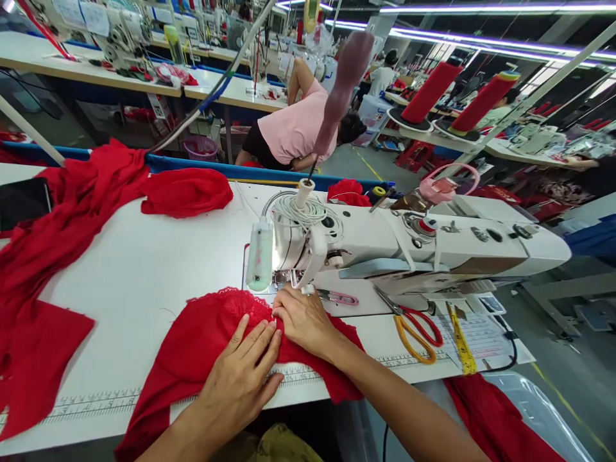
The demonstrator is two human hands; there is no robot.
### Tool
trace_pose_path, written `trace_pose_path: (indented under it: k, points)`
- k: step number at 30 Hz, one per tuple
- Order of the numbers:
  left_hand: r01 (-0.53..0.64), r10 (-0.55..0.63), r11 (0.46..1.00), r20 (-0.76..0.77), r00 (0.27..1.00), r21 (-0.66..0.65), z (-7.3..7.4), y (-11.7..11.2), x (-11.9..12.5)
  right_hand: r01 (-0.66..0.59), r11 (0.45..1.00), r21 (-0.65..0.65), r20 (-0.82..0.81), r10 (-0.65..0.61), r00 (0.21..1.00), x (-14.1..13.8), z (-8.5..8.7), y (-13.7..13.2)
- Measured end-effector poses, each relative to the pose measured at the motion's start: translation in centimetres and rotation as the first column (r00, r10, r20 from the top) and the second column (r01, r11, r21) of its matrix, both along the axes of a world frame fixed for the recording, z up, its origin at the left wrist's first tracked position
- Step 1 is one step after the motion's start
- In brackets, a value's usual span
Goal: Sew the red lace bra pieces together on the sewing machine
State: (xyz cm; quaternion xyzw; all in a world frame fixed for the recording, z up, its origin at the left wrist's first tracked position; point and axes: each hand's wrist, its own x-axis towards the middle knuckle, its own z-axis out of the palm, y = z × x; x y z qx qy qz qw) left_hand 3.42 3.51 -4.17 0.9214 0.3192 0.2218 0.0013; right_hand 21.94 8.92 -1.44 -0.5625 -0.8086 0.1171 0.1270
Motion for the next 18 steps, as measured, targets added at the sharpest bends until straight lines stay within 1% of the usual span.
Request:
trace_pose_path:
  k: [2,4,6,8,10,13,15,18]
  points:
    - [-0.016,0.016,1.0,0.03,0.999,-0.014,0.2,-0.1,0.0,0.024,1.0,0.019,-0.001,-0.024,1.0,0.3,0.0,-0.4]
    - [-0.007,0.009,0.999,0.026,1.0,-0.049,0.5,-0.1,0.0,0.07,0.993,0.099,-0.048,-0.066,0.997,0.6,0.0,-1.3]
    - [0.003,0.001,0.994,0.038,0.999,-0.107,0.9,0.2,0.0,0.098,0.978,0.185,-0.187,-0.063,0.98,0.8,-0.2,-2.7]
    - [-0.012,0.028,0.986,0.093,0.995,-0.168,0.9,0.8,0.0,0.059,0.975,0.214,-0.318,0.012,0.948,0.7,-0.5,-4.0]
    - [-0.053,0.079,0.978,0.126,0.989,-0.2,0.6,1.4,0.0,-0.015,0.981,0.194,-0.352,0.084,0.932,0.7,-1.1,-4.8]
    - [-0.122,0.14,0.976,0.093,0.986,-0.18,-0.4,2.0,-0.2,-0.05,0.985,0.168,-0.343,0.106,0.933,1.1,-1.6,-4.8]
    - [-0.145,0.157,0.975,0.064,0.985,-0.17,-0.9,2.1,-0.5,-0.055,0.989,0.137,-0.347,0.1,0.932,1.6,-1.5,-4.5]
    - [-0.156,0.166,0.971,0.046,0.985,-0.179,-1.3,1.9,-0.9,-0.08,0.994,0.078,-0.318,0.101,0.943,2.3,-0.8,-4.3]
